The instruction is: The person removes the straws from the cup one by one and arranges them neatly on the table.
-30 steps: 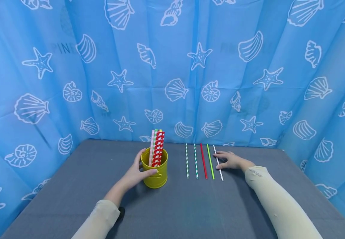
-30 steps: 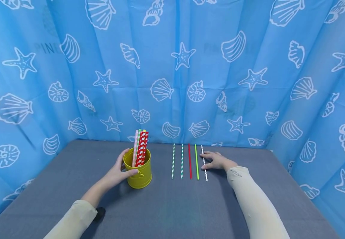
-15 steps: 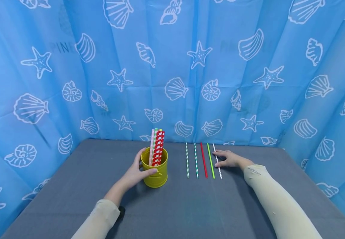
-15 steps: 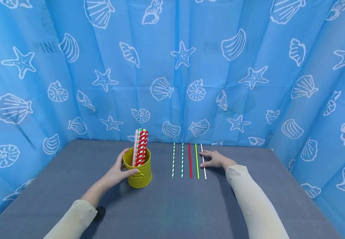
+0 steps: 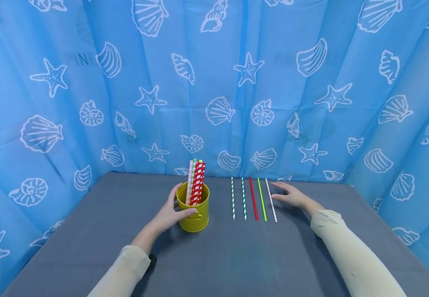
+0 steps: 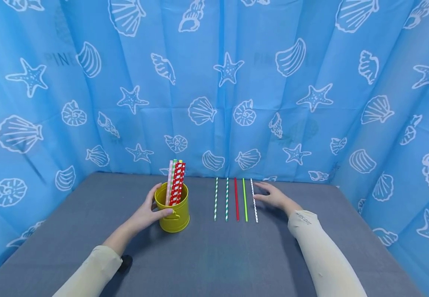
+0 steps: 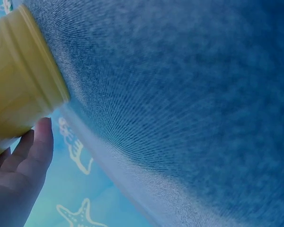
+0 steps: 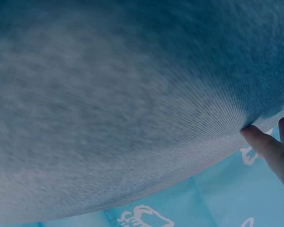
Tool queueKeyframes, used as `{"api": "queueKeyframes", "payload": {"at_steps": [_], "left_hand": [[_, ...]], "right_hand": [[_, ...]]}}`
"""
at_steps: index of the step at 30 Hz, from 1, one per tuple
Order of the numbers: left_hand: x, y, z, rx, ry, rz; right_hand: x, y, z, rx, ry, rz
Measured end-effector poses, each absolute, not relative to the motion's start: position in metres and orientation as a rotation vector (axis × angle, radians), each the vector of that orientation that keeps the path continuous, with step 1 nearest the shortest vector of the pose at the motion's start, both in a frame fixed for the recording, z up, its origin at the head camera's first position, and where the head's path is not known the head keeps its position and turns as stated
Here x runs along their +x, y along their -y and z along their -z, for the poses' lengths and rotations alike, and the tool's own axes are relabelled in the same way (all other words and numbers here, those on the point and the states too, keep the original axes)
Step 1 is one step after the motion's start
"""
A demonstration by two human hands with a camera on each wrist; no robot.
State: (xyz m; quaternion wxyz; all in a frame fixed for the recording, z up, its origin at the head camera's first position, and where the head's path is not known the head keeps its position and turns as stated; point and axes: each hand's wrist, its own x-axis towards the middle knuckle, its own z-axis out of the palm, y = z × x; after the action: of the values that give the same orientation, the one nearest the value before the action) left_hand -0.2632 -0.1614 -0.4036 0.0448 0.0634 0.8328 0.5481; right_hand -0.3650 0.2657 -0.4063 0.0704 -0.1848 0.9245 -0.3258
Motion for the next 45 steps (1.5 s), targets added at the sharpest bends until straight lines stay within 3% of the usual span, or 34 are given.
{"api": "queueKeyframes", "payload": {"at_steps": [21,35,45], "left_hand": [[-0.272,0.146,0.394,0.142,-2.669,-1.634],[-0.270,0.142,0.399,0.135,-2.629,-1.747],[-0.271,0.141,0.400,0.156,-2.612,-1.801]], "right_hand": [[-0.341,-0.222,0.381,-0.575,-2.677,1.329],[-0.322,-0.146,0.358,-0.528,-2.369,1.698],[-0.329,-0.070,0.347,-0.479,-2.200,1.825]]}}
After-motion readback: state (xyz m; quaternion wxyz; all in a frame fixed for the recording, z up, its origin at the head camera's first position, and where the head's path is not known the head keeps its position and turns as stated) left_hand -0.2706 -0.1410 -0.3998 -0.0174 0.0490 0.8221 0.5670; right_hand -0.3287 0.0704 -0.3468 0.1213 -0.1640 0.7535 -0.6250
